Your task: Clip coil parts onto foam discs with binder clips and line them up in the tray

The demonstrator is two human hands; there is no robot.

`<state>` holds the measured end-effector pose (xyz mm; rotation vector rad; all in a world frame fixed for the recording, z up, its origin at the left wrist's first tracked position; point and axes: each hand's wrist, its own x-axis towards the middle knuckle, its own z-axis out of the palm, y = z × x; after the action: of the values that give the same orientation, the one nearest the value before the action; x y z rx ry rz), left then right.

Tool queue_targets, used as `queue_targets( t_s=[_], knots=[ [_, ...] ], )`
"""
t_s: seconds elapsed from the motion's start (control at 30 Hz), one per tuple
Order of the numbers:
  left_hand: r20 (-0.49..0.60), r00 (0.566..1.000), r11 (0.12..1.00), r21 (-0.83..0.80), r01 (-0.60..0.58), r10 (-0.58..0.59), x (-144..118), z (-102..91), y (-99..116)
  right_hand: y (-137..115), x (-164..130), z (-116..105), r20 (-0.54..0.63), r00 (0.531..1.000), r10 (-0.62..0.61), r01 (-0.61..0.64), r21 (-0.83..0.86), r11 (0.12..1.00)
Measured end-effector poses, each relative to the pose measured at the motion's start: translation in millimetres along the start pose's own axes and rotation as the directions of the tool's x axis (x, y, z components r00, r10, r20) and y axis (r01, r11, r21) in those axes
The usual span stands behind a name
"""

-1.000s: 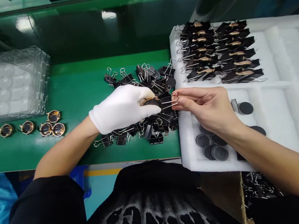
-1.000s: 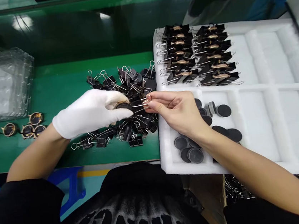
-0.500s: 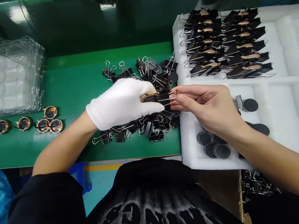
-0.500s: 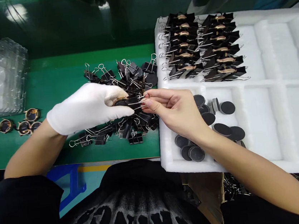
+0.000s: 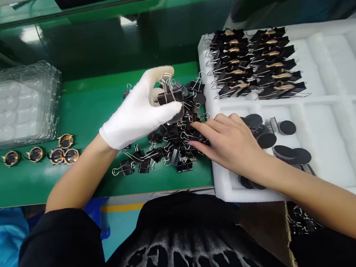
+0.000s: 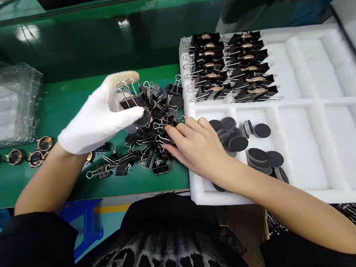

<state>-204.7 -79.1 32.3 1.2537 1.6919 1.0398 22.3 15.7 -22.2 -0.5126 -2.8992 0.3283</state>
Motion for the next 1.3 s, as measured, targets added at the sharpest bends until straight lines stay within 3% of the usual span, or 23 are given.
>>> queue_targets(
  t_s=[0.07,0.13,0.3,0.4,0.47,0.57,0.7,0.9,1.03,1.17,1.23,1.3],
  knots=[
    [0.020,1.000,0.998,-0.061,-0.004,0.005,-0.3,-0.1,-0.6,-0.1,-0.9,0.1,-0.016,0.999,0.035,-0.032,0.156,0.987],
    [0.036,0.999,0.997,-0.068,0.028,-0.026,0.6,-1.4,-2.6,6.6,-1.6,-5.0,-0.018,0.991,0.134,-0.116,0.394,0.912],
    [0.056,0.992,0.982,-0.145,0.122,-0.115,5.7,-4.3,-5.0,32.3,-0.4,-22.7,0.153,0.899,0.410,-0.365,0.778,0.512],
    [0.122,0.977,0.949,-0.245,0.200,-0.175,4.7,1.4,-1.9,33.7,3.0,-22.8,0.254,0.881,0.399,-0.366,0.900,0.236],
    [0.136,0.971,0.957,-0.187,0.220,-0.197,0.5,9.0,0.6,26.2,5.1,-18.4,0.282,0.886,0.369,-0.348,0.929,0.126],
    [0.082,0.994,0.997,0.036,0.063,-0.066,-8.5,22.4,1.2,9.1,6.5,-12.0,0.203,0.896,0.396,-0.270,0.955,0.121],
    [0.064,0.977,0.934,0.288,-0.213,0.203,-16.8,32.5,-5.3,-5.1,4.5,-14.9,0.119,0.911,0.395,-0.238,0.933,0.269],
    [0.236,0.918,0.802,0.449,-0.393,0.318,-18.1,24.7,-8.5,4.7,0.7,-30.1,0.131,0.939,0.317,-0.253,0.888,0.383],
    [0.306,0.907,0.780,0.474,-0.409,0.289,-19.2,21.0,-6.3,14.6,2.2,-30.3,0.247,0.945,0.215,-0.314,0.870,0.380],
    [0.334,0.911,0.775,0.499,-0.388,0.241,-20.4,20.3,-4.6,17.7,4.5,-23.5,0.335,0.925,0.178,-0.375,0.882,0.287],
    [0.300,0.933,0.814,0.480,-0.328,0.199,-19.0,17.9,-2.7,17.7,4.9,-17.7,0.319,0.922,0.220,-0.366,0.903,0.223],
    [0.206,0.973,0.883,0.432,-0.186,0.105,-16.1,13.1,0.5,18.0,4.8,-10.9,0.285,0.916,0.281,-0.341,0.924,0.173]
  ],
)
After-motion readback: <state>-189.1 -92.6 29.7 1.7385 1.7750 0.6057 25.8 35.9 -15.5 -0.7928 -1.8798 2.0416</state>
